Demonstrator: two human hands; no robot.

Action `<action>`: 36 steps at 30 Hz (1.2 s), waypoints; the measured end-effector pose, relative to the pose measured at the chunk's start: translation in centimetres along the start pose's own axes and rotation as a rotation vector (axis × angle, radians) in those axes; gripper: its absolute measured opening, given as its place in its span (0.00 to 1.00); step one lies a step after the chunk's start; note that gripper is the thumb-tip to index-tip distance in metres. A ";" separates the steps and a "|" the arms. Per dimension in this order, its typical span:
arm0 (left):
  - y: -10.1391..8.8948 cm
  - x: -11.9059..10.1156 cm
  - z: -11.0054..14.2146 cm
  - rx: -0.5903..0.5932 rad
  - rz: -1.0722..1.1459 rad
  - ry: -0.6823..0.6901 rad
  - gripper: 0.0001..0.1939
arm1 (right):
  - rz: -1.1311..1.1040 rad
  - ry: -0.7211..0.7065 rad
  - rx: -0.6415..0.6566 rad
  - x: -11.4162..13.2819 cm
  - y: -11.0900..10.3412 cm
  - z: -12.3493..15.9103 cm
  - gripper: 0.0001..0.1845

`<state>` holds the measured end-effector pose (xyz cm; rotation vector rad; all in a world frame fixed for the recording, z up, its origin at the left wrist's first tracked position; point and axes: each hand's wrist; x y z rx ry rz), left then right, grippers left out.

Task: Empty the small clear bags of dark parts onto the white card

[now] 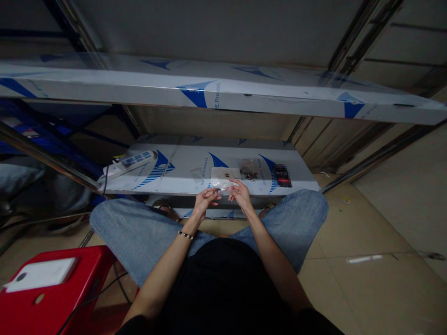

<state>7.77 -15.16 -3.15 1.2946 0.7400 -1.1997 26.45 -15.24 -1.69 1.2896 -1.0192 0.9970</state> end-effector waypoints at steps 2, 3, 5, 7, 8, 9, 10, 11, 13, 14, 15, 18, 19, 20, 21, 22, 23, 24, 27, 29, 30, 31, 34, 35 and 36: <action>0.1 -0.1 0.0 -0.003 0.007 -0.015 0.24 | 0.028 -0.019 0.027 -0.2 -0.4 -0.3 0.21; 0.1 -0.1 0.0 -0.010 0.007 -0.019 0.23 | 0.040 -0.024 0.042 -0.4 -0.6 -0.4 0.18; 0.0 -0.2 -0.1 -0.021 0.005 -0.023 0.21 | 0.059 -0.029 0.058 -0.6 -0.9 -0.6 0.15; -0.1 -0.2 -0.1 -0.011 0.006 -0.026 0.21 | 0.062 -0.036 0.059 -0.9 -1.1 -0.7 0.17; -0.1 -0.2 -0.2 0.000 0.009 -0.029 0.21 | 0.057 -0.042 0.053 -1.0 -1.1 -0.8 0.18; -0.1 -0.2 -0.2 0.012 0.014 -0.033 0.22 | 0.050 -0.049 0.043 -1.0 -1.2 -0.8 0.20; -0.1 -0.1 -0.2 0.026 0.020 -0.039 0.22 | 0.044 -0.055 0.032 -1.1 -1.2 -0.8 0.21; -0.1 -0.1 -0.3 0.039 0.026 -0.048 0.23 | 0.042 -0.059 0.020 -1.1 -1.2 -0.8 0.22; 0.0 0.0 -0.3 0.066 0.034 -0.069 0.25 | 0.057 -0.062 0.003 -1.2 -1.2 -0.9 0.23; 0.1 0.1 -0.3 0.084 0.031 -0.080 0.26 | 0.070 -0.059 0.006 -1.2 -1.2 -0.9 0.22; 0.1 0.2 -0.3 0.104 0.022 -0.089 0.25 | 0.082 -0.056 0.015 -1.1 -1.1 -0.9 0.22; 0.1 0.4 -0.4 0.133 -0.007 -0.087 0.23 | 0.093 -0.047 0.025 -1.0 -1.0 -0.9 0.22; 0.1 0.4 -0.5 0.119 -0.008 -0.078 0.22 | 0.084 -0.045 0.009 -1.0 -0.9 -0.9 0.22; -0.1 0.4 -0.6 0.094 -0.002 -0.067 0.21 | 0.067 -0.044 -0.015 -1.0 -0.8 -0.9 0.23; -0.3 0.4 -0.7 0.063 0.011 -0.058 0.21 | 0.042 -0.043 -0.048 -0.9 -0.8 -0.9 0.23; -0.5 0.4 -0.8 0.031 0.033 -0.054 0.21 | 0.011 -0.040 -0.083 -0.9 -0.8 -0.9 0.23; -0.7 0.3 -1.0 0.003 0.061 -0.054 0.20 | -0.022 -0.034 -0.119 -1.0 -0.9 -0.9 0.24; -1.0 0.2 -1.1 -0.021 0.091 -0.057 0.21 | -0.052 -0.022 -0.154 -1.0 -1.0 -0.9 0.23; -1.7 -0.2 -1.6 -0.075 0.158 -0.060 0.21 | -0.107 0.025 -0.248 -1.3 -1.2 -1.0 0.19; -2.2 -0.6 -2.2 -0.103 0.161 -0.045 0.20 | -0.133 0.042 -0.278 -1.5 -1.3 -0.9 0.17; -2.5 -0.9 -2.7 -0.120 0.148 -0.031 0.19 | -0.143 0.048 -0.282 -1.7 -1.2 -0.9 0.16; -2.7 -1.3 -3.3 -0.135 0.126 -0.014 0.18 | -0.150 0.055 -0.282 -1.8 -1.2 -0.8 0.16; -3.4 -2.9 -6.0 -0.152 0.008 0.056 0.17 | -0.155 0.073 -0.274 -2.0 -0.9 -0.7 0.15; -3.5 -3.5 -7.1 -0.138 -0.048 0.077 0.16 | -0.154 0.076 -0.272 -2.0 -0.9 -0.7 0.15; -3.6 -4.2 -8.1 -0.110 -0.113 0.087 0.16 | -0.154 0.077 -0.270 -2.1 -0.8 -0.7 0.15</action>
Point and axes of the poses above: each hand's wrist, its own z-axis away from the middle knuckle, its own y-axis out of the palm, x = y × z, and after that the axes turned 3 degrees about x, right-handed
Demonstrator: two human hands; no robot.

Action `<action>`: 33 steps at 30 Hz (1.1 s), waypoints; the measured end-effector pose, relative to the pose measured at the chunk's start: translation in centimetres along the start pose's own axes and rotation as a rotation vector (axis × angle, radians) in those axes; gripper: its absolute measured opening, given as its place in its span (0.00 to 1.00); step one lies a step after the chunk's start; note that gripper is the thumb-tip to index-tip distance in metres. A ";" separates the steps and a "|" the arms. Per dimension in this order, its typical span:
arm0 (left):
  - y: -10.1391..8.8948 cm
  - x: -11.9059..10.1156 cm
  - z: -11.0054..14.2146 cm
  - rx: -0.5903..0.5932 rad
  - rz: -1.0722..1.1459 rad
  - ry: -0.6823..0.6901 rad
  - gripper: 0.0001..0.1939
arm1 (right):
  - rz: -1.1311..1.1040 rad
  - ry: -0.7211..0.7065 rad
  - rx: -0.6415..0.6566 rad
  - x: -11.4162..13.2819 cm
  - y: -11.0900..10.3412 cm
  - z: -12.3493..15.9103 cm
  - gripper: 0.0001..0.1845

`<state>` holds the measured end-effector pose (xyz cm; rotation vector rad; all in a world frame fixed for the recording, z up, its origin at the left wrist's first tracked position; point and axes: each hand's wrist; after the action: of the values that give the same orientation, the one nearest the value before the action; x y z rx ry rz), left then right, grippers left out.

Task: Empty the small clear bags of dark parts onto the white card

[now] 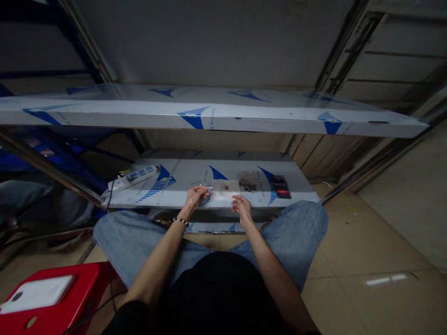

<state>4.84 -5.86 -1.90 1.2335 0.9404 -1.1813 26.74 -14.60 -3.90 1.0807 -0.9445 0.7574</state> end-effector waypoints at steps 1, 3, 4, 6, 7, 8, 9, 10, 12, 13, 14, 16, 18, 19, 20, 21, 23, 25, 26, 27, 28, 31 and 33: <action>0.0 -0.6 -1.1 0.034 -0.068 0.000 0.16 | 0.000 0.001 0.000 0.0 0.0 0.0 0.15; 0.3 -1.7 -3.0 0.083 -0.209 0.011 0.13 | 0.003 0.011 -0.008 0.0 0.0 0.0 0.15; 0.5 -2.3 -3.8 0.113 -0.285 0.019 0.12 | 0.003 0.016 -0.015 0.0 0.0 0.0 0.15; 1.1 -3.3 -5.0 0.162 -0.398 0.025 0.09 | -0.003 0.024 -0.025 0.0 -0.1 -0.1 0.14; 1.4 -3.7 -5.5 0.181 -0.431 0.027 0.08 | -0.007 0.025 -0.026 0.0 -0.1 -0.1 0.14; 1.7 -4.1 -6.0 0.200 -0.456 0.026 0.07 | -0.011 0.026 -0.025 0.0 -0.1 -0.1 0.14; 2.0 -4.4 -6.4 0.219 -0.478 0.024 0.07 | -0.014 0.026 -0.023 0.0 -0.1 -0.1 0.14; 2.3 -4.7 -6.8 0.241 -0.507 0.022 0.07 | -0.014 0.030 -0.023 0.0 -0.1 -0.1 0.14; 3.0 -5.1 -7.6 0.283 -0.573 0.015 0.06 | -0.015 0.035 -0.019 0.1 -0.2 0.0 0.14; 3.3 -5.2 -8.0 0.299 -0.611 0.011 0.06 | -0.017 0.038 -0.016 0.1 -0.2 0.0 0.14; 3.6 -5.3 -8.4 0.312 -0.651 0.007 0.07 | -0.020 0.038 -0.012 0.1 -0.2 0.0 0.14; 4.2 -5.4 -9.1 0.325 -0.724 0.000 0.07 | -0.026 0.033 -0.011 0.2 -0.2 0.1 0.15; 4.7 -5.4 -9.5 0.328 -0.771 -0.006 0.07 | -0.027 0.027 -0.018 0.3 -0.2 0.1 0.14; 4.9 -5.4 -9.7 0.327 -0.782 -0.007 0.06 | -0.026 0.024 -0.021 0.3 -0.3 0.2 0.14; 5.0 -5.4 -9.8 0.324 -0.788 -0.006 0.06 | -0.026 0.022 -0.021 0.3 -0.3 0.2 0.14; 5.2 -5.4 -9.8 0.321 -0.794 -0.003 0.06 | -0.027 0.020 -0.020 0.2 -0.3 0.3 0.14; 5.5 -5.4 -9.9 0.312 -0.803 0.007 0.07 | -0.028 0.013 -0.015 0.2 -0.3 0.4 0.14; 5.7 -5.4 -9.9 0.299 -0.813 0.016 0.09 | -0.026 0.005 -0.011 0.2 -0.3 0.4 0.14; 5.9 -5.4 -10.0 0.293 -0.817 0.020 0.10 | -0.024 0.004 -0.012 0.2 -0.3 0.4 0.14; 6.0 -5.4 -9.9 0.286 -0.816 0.020 0.11 | -0.023 0.005 -0.014 0.2 -0.3 0.4 0.14; 6.1 -5.4 -9.9 0.274 -0.802 0.018 0.12 | -0.023 0.008 -0.015 0.2 -0.2 0.4 0.14; 6.4 -5.5 -9.8 0.177 -0.641 0.017 0.14 | -0.028 0.011 -0.014 0.1 -0.2 0.4 0.14; 6.3 -5.6 -9.8 0.069 -0.484 0.044 0.14 | -0.031 0.010 -0.016 0.1 -0.2 0.4 0.15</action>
<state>10.79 4.31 3.47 1.1204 1.2863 -1.5783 26.86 -15.09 -3.85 1.0745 -0.9223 0.7274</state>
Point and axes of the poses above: each hand's wrist, its own z-axis away from the middle knuckle, its own y-axis out of the palm, x = y × z, and after that the axes turned 3 degrees about x, right-handed
